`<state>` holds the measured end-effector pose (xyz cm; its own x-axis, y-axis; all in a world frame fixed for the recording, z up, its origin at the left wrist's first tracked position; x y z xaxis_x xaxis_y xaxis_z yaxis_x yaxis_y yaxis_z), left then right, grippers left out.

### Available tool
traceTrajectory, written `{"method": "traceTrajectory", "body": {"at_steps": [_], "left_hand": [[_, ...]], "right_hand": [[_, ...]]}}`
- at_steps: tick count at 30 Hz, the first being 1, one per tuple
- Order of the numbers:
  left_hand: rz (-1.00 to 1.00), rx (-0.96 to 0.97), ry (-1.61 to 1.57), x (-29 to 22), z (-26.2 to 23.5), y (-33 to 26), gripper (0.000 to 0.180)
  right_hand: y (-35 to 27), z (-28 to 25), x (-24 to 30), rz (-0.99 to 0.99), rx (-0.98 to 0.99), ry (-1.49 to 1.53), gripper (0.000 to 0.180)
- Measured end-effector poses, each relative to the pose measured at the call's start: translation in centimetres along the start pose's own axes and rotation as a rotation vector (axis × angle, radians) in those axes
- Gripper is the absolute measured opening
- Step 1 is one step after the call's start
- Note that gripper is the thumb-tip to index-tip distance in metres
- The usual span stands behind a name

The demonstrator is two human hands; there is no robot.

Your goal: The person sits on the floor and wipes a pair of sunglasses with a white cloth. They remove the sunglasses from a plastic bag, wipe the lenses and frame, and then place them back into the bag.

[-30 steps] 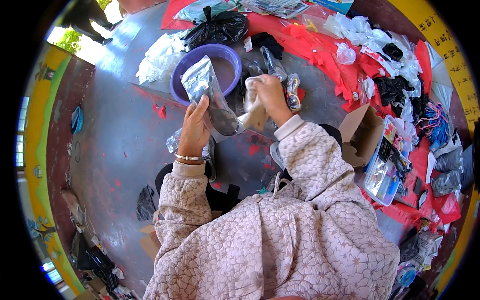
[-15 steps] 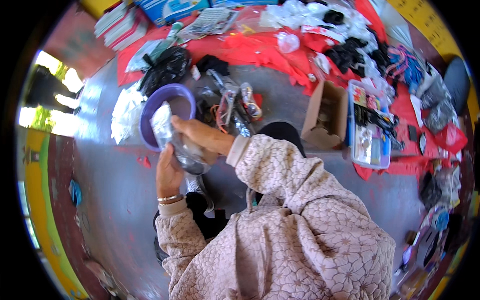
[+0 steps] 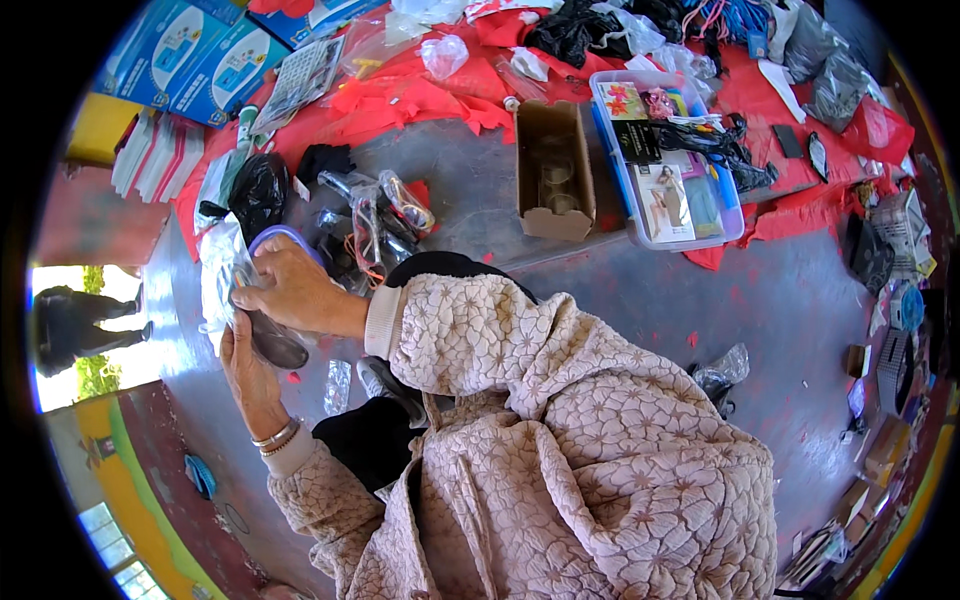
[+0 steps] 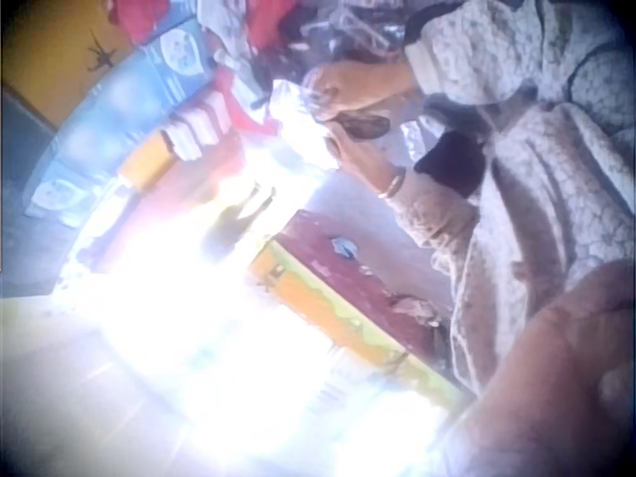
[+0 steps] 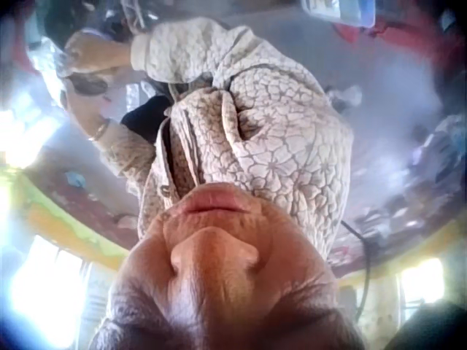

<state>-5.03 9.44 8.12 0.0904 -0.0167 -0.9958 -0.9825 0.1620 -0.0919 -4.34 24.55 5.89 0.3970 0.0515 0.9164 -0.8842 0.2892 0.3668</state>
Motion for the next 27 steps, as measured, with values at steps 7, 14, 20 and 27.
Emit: {"method": "traceTrajectory", "body": {"at_steps": [7,14,20,27], "left_hand": [[-0.013,0.418,-0.518,-2.9,6.0,3.4,0.055],[0.331,0.260,-0.526,-1.3,2.0,4.1,0.050],[0.334,0.131,-0.570,0.7,-3.8,3.7,0.044],[0.276,-0.009,-0.522,5.2,-5.7,2.9,0.040]], "right_hand": [[3.3,-7.9,3.4,0.297,-0.117,0.941,0.013],[1.1,-26.6,2.8,0.337,-0.413,0.559,0.019],[-3.2,-36.6,-4.9,0.498,-0.583,-0.178,0.028],[-2.3,-34.7,-6.3,0.617,-0.543,-1.029,0.031]]}}
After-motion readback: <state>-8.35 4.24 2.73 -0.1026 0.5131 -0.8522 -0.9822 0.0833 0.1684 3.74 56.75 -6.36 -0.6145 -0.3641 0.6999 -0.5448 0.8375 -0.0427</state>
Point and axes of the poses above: each hand's wrist, its own y-axis towards the middle knuckle, its own z-axis out of the palm, x = y × z, the point moved 2 cm from there along y, towards the middle knuckle, and after that the axes turned 4 degrees about x, right-handed, at the moved point
